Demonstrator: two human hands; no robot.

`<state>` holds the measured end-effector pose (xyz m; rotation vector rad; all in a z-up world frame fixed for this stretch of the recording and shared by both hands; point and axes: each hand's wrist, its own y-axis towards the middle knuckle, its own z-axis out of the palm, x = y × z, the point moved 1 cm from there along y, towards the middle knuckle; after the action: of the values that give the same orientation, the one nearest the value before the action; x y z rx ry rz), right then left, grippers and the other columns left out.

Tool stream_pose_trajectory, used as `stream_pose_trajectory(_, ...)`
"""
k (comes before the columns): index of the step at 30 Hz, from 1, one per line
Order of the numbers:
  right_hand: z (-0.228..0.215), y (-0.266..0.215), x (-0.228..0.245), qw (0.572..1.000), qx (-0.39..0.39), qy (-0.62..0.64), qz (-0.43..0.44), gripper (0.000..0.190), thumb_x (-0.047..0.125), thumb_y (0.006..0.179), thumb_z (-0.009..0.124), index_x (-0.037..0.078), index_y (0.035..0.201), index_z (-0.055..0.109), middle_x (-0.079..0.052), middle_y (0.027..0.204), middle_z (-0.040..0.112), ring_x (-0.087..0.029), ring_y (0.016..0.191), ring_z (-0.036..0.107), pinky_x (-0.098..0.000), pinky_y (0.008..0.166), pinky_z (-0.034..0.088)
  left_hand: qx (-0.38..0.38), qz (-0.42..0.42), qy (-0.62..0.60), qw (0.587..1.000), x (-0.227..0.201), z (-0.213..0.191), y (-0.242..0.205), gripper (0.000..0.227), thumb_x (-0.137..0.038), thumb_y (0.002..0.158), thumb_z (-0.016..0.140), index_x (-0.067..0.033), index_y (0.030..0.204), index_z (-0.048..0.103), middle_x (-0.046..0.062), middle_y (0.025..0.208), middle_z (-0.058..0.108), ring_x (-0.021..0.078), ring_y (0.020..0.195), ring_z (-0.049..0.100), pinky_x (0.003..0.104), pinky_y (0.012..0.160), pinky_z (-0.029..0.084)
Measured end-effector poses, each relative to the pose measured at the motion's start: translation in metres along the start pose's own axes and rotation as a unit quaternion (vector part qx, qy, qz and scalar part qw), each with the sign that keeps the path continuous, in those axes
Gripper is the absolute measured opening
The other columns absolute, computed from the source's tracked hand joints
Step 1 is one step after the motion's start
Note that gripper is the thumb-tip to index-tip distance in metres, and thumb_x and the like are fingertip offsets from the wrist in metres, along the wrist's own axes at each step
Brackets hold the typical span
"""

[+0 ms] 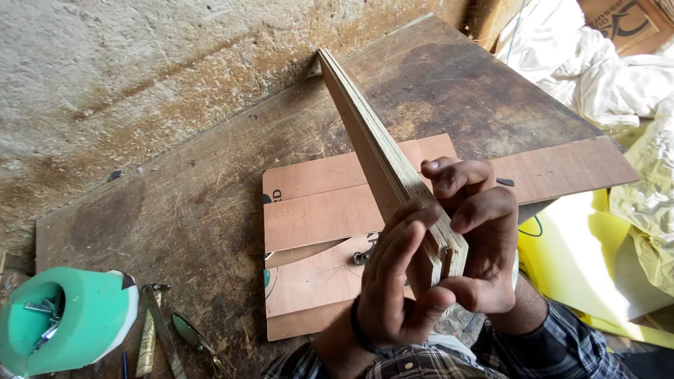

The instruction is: The person assembles wooden furniture components using a hammer and pliers. They align wooden strips, hammer nails into place, and use pliers to adjust or remove nails from the pieces.

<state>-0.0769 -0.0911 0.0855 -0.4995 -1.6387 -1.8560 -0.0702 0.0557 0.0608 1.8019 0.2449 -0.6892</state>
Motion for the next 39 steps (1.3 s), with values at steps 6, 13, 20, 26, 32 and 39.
stream_pose_trajectory(6, -0.026, -0.018, -0.007, 0.991, 0.058, -0.103, -0.058, 0.043, 0.034, 0.084, 0.085, 0.012, 0.115, 0.064, -0.009, 0.125, 0.052, -0.026, 0.127, 0.055, -0.0532, 0.127, 0.037, 0.046, 0.078, 0.058, 0.994, 0.012, -0.005, 0.005, 0.086, -0.059, 0.095, 0.07, -0.0059, 0.157, 0.041, 0.012, 0.148, 0.05, 0.0294, 0.146, 0.051, 0.045, 0.126, 0.041)
stream_pose_trajectory(13, -0.057, -0.025, 0.0, 0.976, 0.118, -0.158, -0.089, 0.038, 0.038, 0.09, 0.081, 0.012, 0.113, 0.066, -0.005, 0.117, 0.054, -0.026, 0.121, 0.061, -0.0564, 0.122, 0.05, 0.041, 0.035, 0.055, 0.997, 0.006, 0.017, -0.001, 0.086, -0.058, 0.088, 0.076, -0.0009, 0.146, 0.049, 0.014, 0.141, 0.057, 0.0305, 0.139, 0.062, 0.044, 0.116, 0.053)
stream_pose_trajectory(20, -0.069, -0.016, 0.007, 0.975, 0.122, -0.137, -0.125, 0.03, 0.031, 0.086, 0.08, 0.011, 0.103, 0.065, -0.004, 0.103, 0.057, -0.031, 0.112, 0.062, -0.0663, 0.11, 0.053, 0.088, 0.028, 0.106, 0.99, 0.004, 0.021, 0.002, 0.065, -0.056, 0.091, 0.076, -0.0103, 0.135, 0.061, 0.008, 0.138, 0.063, 0.0231, 0.136, 0.062, 0.046, 0.127, 0.037)
stream_pose_trajectory(26, -0.07, -0.018, 0.01, 0.966, 0.144, -0.147, -0.155, 0.029, 0.029, 0.087, 0.077, 0.01, 0.102, 0.062, -0.005, 0.104, 0.058, -0.033, 0.11, 0.062, -0.0663, 0.106, 0.055, 0.163, 0.021, 0.141, 0.976, -0.004, 0.007, 0.008, 0.048, -0.044, 0.101, 0.077, -0.0112, 0.133, 0.062, 0.006, 0.141, 0.063, 0.0228, 0.138, 0.06, 0.045, 0.13, 0.038)
stream_pose_trajectory(32, -0.067, -0.013, 0.016, 0.952, 0.194, -0.178, -0.156, 0.02, 0.023, 0.083, 0.073, 0.014, 0.097, 0.063, -0.005, 0.104, 0.056, -0.032, 0.106, 0.061, -0.0632, 0.104, 0.054, 0.179, 0.031, 0.115, 0.977, -0.006, 0.001, 0.016, 0.043, -0.04, 0.102, 0.073, -0.01, 0.13, 0.061, 0.007, 0.136, 0.062, 0.022, 0.131, 0.062, 0.045, 0.124, 0.044)
stream_pose_trajectory(39, -0.066, -0.006, 0.019, 0.943, 0.246, -0.168, -0.147, 0.016, 0.02, 0.081, 0.074, 0.016, 0.09, 0.063, -0.007, 0.102, 0.052, -0.03, 0.106, 0.055, -0.058, 0.1, 0.05, 0.185, 0.063, 0.099, 0.976, -0.002, 0.0, 0.02, 0.042, -0.036, 0.104, 0.074, -0.0081, 0.132, 0.058, 0.008, 0.131, 0.059, 0.0245, 0.126, 0.062, 0.044, 0.121, 0.05)
